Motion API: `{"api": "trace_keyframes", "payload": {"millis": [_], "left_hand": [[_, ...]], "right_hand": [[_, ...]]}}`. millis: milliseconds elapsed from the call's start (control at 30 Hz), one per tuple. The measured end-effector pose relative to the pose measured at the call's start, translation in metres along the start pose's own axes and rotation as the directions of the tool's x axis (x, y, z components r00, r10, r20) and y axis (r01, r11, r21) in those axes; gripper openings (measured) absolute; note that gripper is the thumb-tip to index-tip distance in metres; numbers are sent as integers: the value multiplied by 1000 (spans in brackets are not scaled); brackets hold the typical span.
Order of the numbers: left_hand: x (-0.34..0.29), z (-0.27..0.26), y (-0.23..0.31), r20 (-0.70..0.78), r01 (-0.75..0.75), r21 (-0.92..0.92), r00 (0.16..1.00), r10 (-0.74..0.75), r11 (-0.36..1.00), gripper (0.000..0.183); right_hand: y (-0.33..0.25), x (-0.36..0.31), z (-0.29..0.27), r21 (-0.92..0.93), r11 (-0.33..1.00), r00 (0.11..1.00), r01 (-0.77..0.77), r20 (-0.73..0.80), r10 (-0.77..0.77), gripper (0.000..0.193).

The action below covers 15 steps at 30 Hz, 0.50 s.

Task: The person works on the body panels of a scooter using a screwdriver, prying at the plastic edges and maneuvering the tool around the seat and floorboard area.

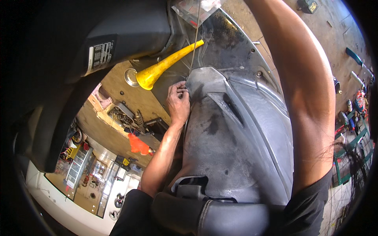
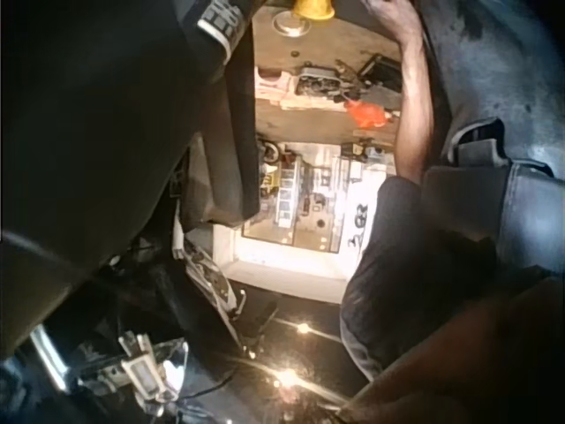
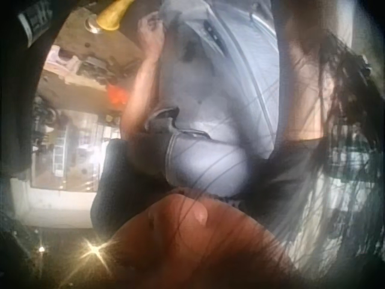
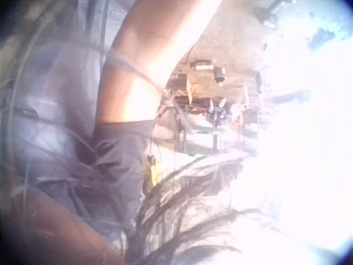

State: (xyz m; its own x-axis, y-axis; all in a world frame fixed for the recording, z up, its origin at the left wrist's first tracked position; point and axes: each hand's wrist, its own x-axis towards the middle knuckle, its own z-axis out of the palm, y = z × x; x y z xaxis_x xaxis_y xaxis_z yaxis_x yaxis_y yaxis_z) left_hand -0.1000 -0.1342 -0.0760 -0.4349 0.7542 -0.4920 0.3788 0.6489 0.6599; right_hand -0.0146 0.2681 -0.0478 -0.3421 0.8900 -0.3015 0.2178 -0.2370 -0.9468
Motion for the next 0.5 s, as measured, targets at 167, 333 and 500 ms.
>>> {"api": "trace_keyframes", "payload": {"millis": [167, 333, 500], "left_hand": [[1, 1, 1, -6, 6, 8, 1000, -6, 1000, 28], [0, -1, -10, 27, 27, -123, 999, -24, 992, 31], [1, 1, -9, 39, 41, -138, 999, -36, 990, 31]], "right_hand": [[4, 1, 2, 7, 1000, 1000, 4, 10, -5, 36], [5, 7, 10, -12, 1000, 999, -14, 42, 15, 36], [15, 4, 4, 4, 1000, 1000, -11, 22, 11, 36]]}}
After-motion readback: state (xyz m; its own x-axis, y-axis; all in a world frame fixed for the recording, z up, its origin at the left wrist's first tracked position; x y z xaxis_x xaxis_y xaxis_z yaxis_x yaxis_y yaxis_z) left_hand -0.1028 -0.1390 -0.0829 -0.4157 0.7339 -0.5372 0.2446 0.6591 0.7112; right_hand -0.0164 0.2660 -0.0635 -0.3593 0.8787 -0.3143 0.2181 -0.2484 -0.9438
